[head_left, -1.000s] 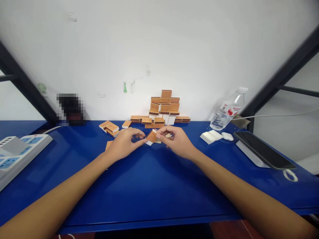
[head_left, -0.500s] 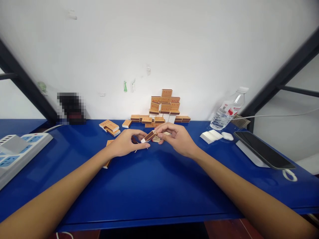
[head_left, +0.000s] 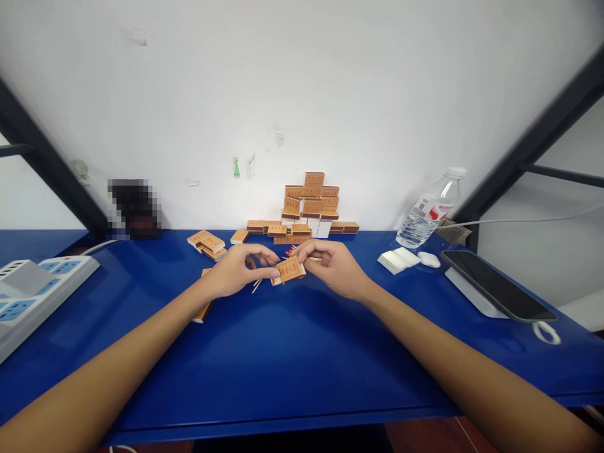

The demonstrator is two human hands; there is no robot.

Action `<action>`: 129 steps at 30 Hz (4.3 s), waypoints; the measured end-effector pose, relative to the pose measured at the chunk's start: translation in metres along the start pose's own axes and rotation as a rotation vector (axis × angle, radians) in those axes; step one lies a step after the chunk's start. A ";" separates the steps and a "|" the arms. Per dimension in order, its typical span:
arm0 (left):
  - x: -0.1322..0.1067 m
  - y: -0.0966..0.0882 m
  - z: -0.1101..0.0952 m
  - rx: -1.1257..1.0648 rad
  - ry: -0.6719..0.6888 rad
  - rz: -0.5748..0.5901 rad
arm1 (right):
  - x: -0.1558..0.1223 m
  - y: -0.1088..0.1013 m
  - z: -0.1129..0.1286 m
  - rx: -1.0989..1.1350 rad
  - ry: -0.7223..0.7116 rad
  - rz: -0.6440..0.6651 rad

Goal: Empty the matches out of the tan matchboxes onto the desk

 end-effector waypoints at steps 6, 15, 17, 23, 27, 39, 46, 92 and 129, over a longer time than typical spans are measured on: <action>-0.001 0.002 0.002 0.023 -0.025 -0.007 | -0.001 0.002 -0.012 0.014 0.145 -0.002; -0.006 -0.003 -0.004 0.265 0.019 0.081 | -0.004 -0.001 -0.015 -0.258 0.299 0.051; -0.008 -0.010 -0.007 0.331 -0.017 0.134 | -0.005 0.000 -0.014 -0.409 0.236 0.057; -0.015 -0.030 -0.025 0.428 -0.127 0.331 | -0.009 0.001 -0.009 -0.631 -0.095 0.180; -0.018 -0.025 -0.029 0.436 -0.177 0.401 | -0.014 0.004 -0.002 -0.641 -0.133 0.330; -0.014 -0.024 -0.019 0.365 -0.116 0.315 | -0.015 0.005 0.008 -0.676 -0.086 0.438; -0.014 -0.025 -0.021 0.388 -0.051 0.272 | -0.012 0.003 0.011 -0.685 -0.104 0.423; -0.003 -0.040 -0.001 0.416 -0.062 -0.351 | 0.014 0.047 0.000 -1.062 0.244 0.249; -0.003 -0.041 0.005 0.587 -0.060 -0.419 | 0.031 0.017 -0.006 -0.962 -0.080 0.248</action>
Point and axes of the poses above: each hand's wrist, its own x-axis towards the middle knuckle, its own y-axis out of the palm, z = x × y, the point moved 1 cm from there along x, towards the middle knuckle, and after that the axes turned 5 degrees about -y, right-handed, at the moved point
